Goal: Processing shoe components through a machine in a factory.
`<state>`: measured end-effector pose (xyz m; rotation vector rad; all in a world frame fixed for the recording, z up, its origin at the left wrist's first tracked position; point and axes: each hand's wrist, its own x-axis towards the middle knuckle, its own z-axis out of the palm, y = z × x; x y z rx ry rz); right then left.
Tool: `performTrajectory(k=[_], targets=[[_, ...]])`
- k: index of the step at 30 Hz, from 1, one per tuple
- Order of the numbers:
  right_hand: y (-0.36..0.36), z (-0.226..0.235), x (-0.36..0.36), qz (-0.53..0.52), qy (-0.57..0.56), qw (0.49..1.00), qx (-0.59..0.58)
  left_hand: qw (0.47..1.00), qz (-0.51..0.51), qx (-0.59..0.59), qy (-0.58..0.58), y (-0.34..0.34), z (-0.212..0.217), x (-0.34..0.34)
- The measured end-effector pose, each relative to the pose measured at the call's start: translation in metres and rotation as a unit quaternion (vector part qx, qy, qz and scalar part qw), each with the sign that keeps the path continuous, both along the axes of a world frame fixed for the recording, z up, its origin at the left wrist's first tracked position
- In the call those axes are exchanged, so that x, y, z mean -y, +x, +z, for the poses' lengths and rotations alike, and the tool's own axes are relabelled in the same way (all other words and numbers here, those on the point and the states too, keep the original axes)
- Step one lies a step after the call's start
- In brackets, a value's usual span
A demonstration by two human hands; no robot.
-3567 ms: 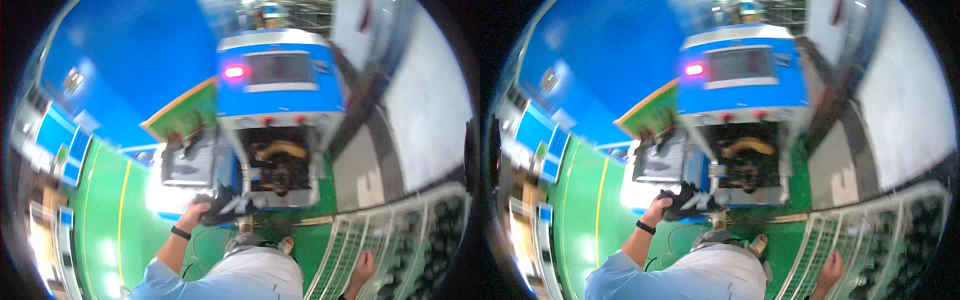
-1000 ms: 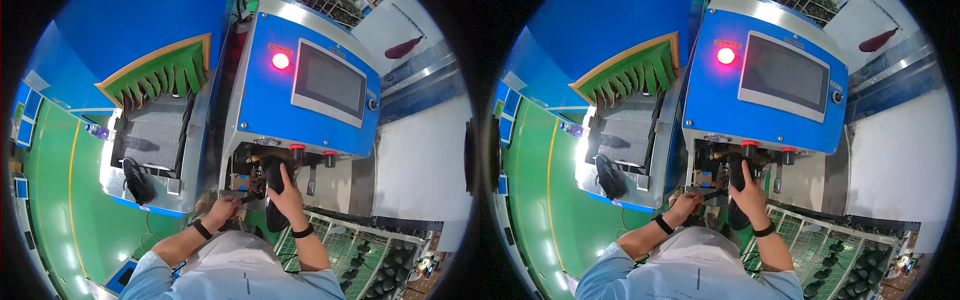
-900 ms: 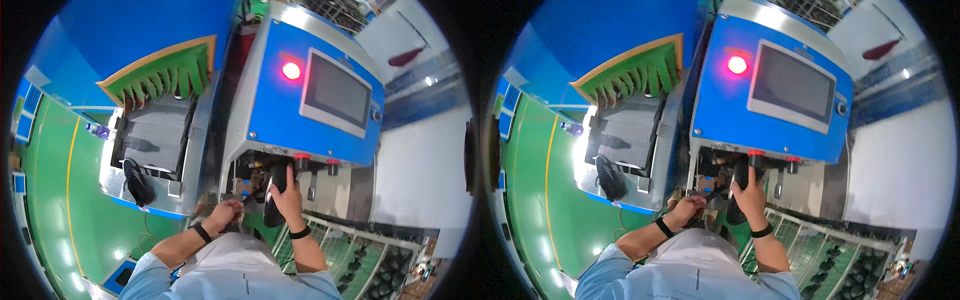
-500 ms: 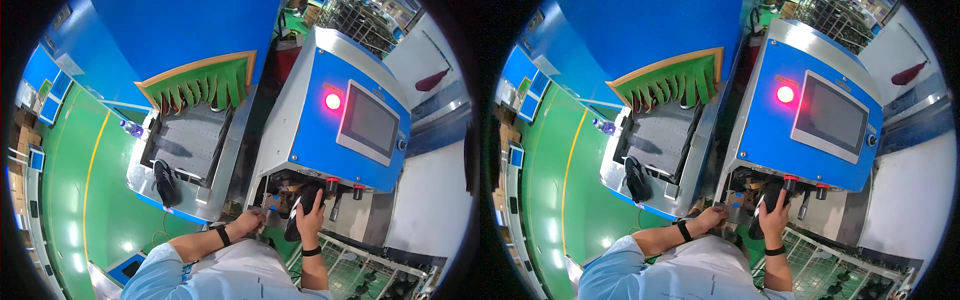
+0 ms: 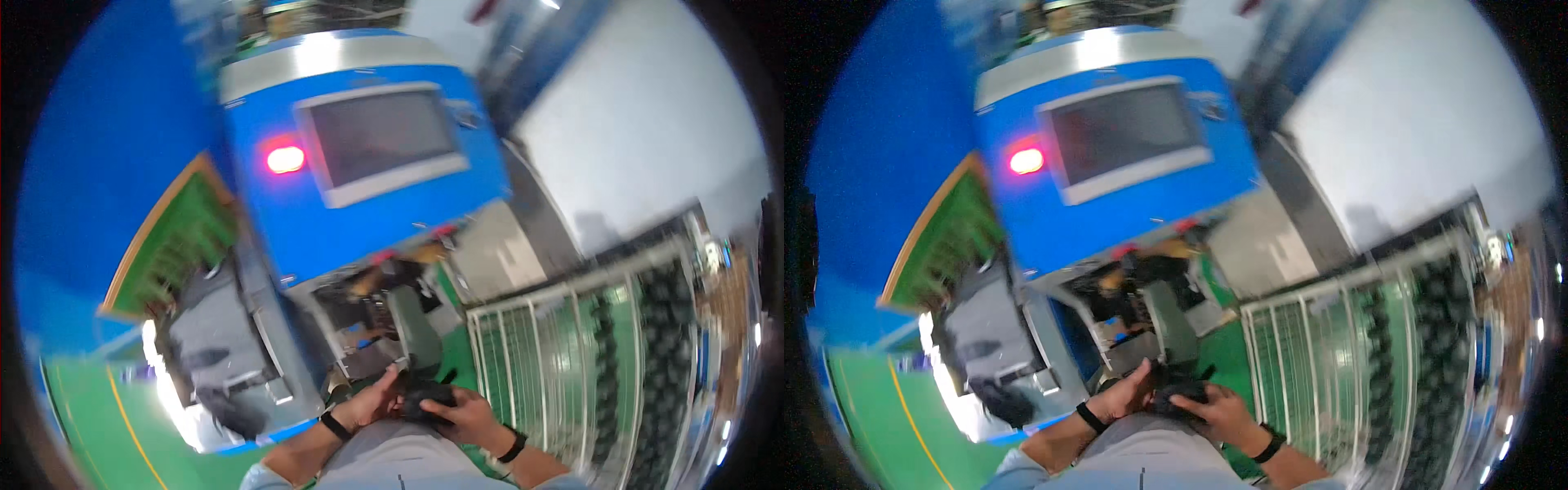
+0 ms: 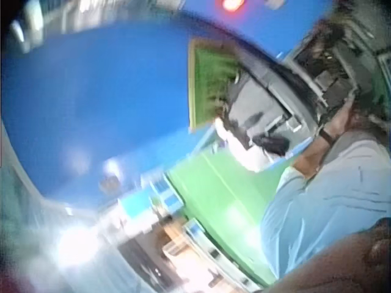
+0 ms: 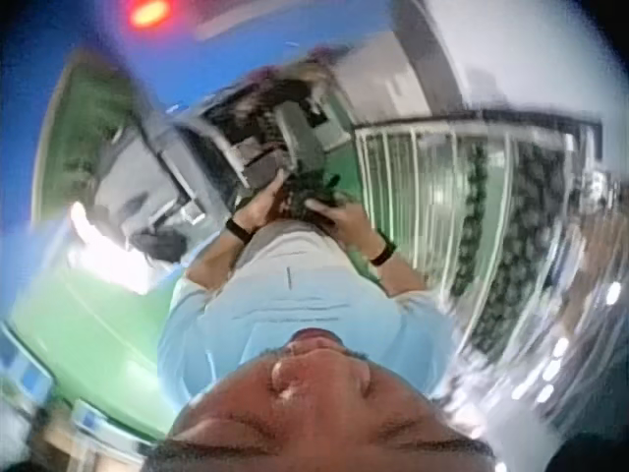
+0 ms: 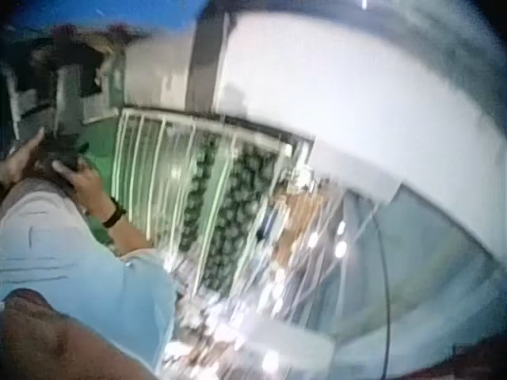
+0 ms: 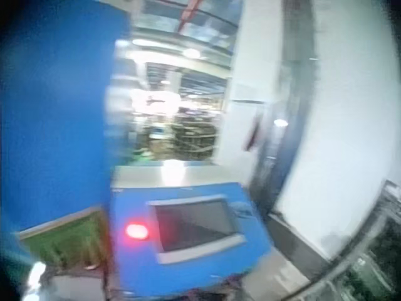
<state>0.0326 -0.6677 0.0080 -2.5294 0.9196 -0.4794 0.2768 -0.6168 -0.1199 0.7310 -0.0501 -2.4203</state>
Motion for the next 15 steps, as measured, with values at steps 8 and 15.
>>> performTrajectory(k=[8, 15], targets=[[0.022, -0.060, 0.061, -0.197, 0.582, 0.736, 0.284, 0.995, 0.024, 0.093, 0.000, -0.026, 0.011, -0.014], [0.005, -0.047, 0.044, -0.182, 0.503, 0.733, 0.420, 0.944, 0.086, 0.316, -0.045, -0.012, 0.006, -0.007]])
